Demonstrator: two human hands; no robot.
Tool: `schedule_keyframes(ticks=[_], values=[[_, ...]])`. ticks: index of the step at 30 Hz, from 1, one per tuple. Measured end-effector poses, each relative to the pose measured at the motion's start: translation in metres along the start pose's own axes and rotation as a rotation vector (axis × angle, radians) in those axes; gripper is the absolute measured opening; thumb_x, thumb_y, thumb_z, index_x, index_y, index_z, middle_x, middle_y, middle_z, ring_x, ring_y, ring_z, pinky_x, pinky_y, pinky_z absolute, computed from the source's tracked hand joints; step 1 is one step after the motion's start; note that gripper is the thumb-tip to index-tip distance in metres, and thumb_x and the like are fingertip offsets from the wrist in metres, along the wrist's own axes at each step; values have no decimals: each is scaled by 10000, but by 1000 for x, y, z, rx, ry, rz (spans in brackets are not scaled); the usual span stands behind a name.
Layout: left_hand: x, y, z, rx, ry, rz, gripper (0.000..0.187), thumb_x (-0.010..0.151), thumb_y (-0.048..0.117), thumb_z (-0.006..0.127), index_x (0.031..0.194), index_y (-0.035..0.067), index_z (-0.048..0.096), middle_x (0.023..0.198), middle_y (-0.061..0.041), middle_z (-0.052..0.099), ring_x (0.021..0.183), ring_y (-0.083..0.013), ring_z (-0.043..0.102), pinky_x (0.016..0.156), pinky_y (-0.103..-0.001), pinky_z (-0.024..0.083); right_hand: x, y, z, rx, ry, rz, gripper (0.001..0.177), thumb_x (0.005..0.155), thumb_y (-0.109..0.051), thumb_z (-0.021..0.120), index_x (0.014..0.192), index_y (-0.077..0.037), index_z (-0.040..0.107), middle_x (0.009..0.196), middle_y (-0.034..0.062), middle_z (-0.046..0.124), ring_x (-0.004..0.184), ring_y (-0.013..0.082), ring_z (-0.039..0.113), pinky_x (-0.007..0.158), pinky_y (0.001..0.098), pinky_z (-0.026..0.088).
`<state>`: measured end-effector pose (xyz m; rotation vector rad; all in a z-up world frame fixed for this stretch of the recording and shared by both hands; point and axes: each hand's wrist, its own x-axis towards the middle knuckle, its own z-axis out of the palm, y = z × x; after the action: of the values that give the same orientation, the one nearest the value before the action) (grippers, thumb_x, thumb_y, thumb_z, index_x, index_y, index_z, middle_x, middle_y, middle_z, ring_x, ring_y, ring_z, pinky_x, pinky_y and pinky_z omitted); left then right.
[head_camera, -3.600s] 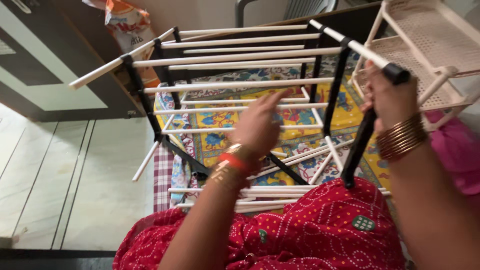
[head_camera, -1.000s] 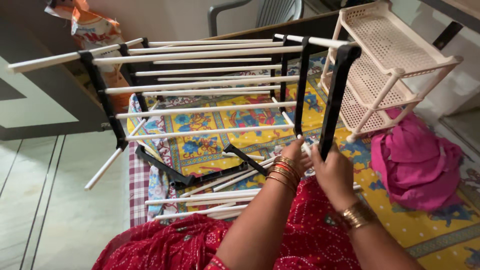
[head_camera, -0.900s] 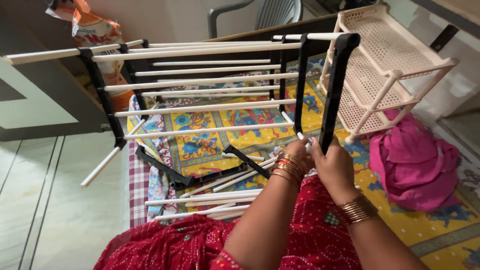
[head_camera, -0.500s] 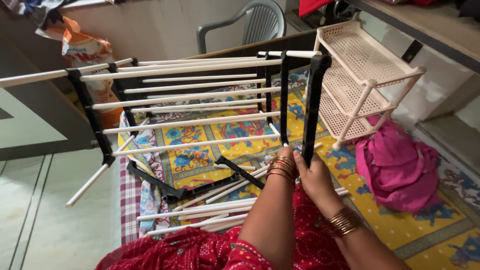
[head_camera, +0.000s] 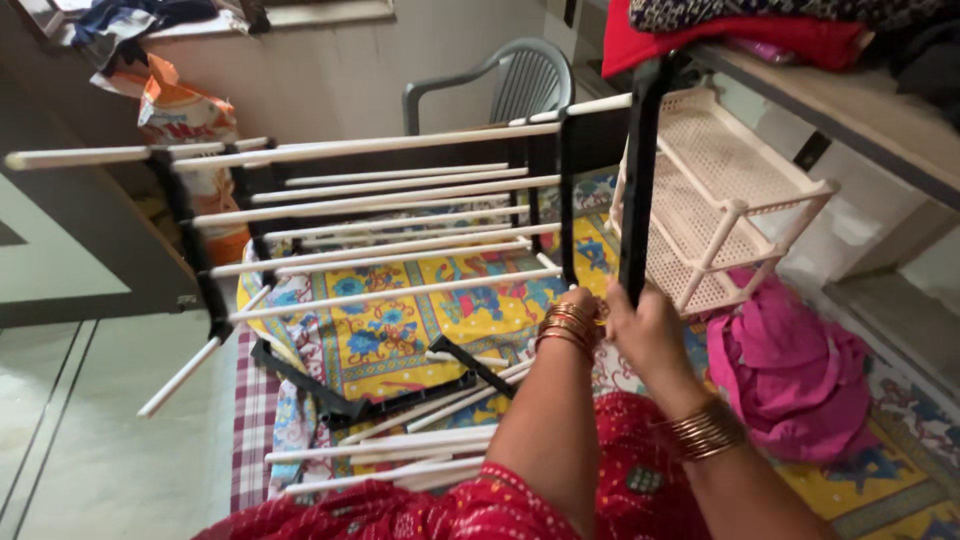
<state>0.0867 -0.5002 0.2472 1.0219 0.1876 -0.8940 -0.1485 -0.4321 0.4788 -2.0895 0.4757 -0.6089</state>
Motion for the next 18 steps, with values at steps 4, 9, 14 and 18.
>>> schedule_keyframes(ticks=[4,9,14,18], values=[[-36,-4,4,-232,-193,-79,442,1067,388,405,1171,6,601,935,-155,669,759,-249,661,684,-396,593,52,-65,-40,152,-241,159,337,1003,-369,579,894,-51,603,589,54,628,383,161,534,348,311,393],[-58,-3,14,-463,-391,-75,471,1097,431,369,1190,14,566,905,-142,642,703,-225,643,663,-379,605,49,-104,-45,234,-321,36,225,973,-310,581,1031,-93,573,586,40,610,363,132,513,318,288,381],[-58,-55,2,-1385,-1136,388,399,1208,488,399,1376,131,453,1139,-96,629,1014,-220,690,926,-395,628,25,-76,28,-87,-403,-239,298,954,-322,656,1097,-62,646,676,101,694,583,233,693,560,373,560],[-57,-87,-41,-989,-742,117,751,950,582,470,1457,40,362,1391,-238,529,1228,-377,566,1029,-497,492,24,-43,80,-497,-598,-452,438,877,-330,720,1250,-116,637,1042,176,713,958,382,691,809,481,547]])
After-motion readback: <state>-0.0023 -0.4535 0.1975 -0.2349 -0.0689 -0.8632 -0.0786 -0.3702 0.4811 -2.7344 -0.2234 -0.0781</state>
